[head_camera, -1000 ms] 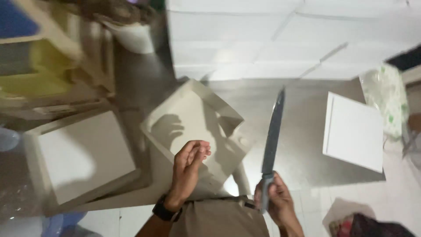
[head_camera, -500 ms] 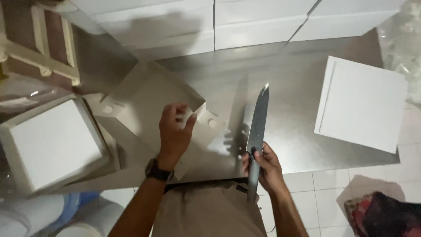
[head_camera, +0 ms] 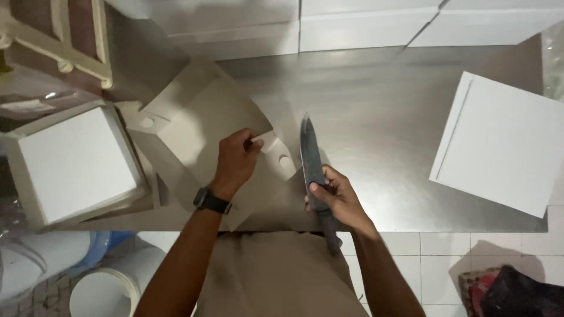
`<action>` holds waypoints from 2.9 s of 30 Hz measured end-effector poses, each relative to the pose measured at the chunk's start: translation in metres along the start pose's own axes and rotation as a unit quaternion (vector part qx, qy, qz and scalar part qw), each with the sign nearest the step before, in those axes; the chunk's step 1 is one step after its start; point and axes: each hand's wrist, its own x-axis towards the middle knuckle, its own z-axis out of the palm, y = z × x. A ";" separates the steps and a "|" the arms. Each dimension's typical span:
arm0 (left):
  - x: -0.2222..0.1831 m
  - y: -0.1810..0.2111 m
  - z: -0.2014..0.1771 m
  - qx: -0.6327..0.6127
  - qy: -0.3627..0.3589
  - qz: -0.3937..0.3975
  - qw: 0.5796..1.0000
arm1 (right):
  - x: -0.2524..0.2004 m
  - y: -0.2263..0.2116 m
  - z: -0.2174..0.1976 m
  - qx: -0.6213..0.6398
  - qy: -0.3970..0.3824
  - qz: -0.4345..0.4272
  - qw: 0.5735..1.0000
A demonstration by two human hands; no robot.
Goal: Assembling a cardboard box by folding flaps and trimming excess material with a knife
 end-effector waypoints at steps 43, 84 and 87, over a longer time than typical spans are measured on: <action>-0.038 0.030 -0.057 -0.136 0.028 0.107 0.985 | 0.006 -0.043 0.068 -0.205 -0.083 0.156 0.963; -0.039 0.027 -0.058 -0.118 0.004 0.129 0.985 | 0.008 -0.040 0.066 -0.200 -0.086 0.151 0.964; -0.039 0.027 -0.057 -0.111 -0.004 0.128 0.986 | 0.007 -0.037 0.062 -0.204 -0.090 0.157 0.962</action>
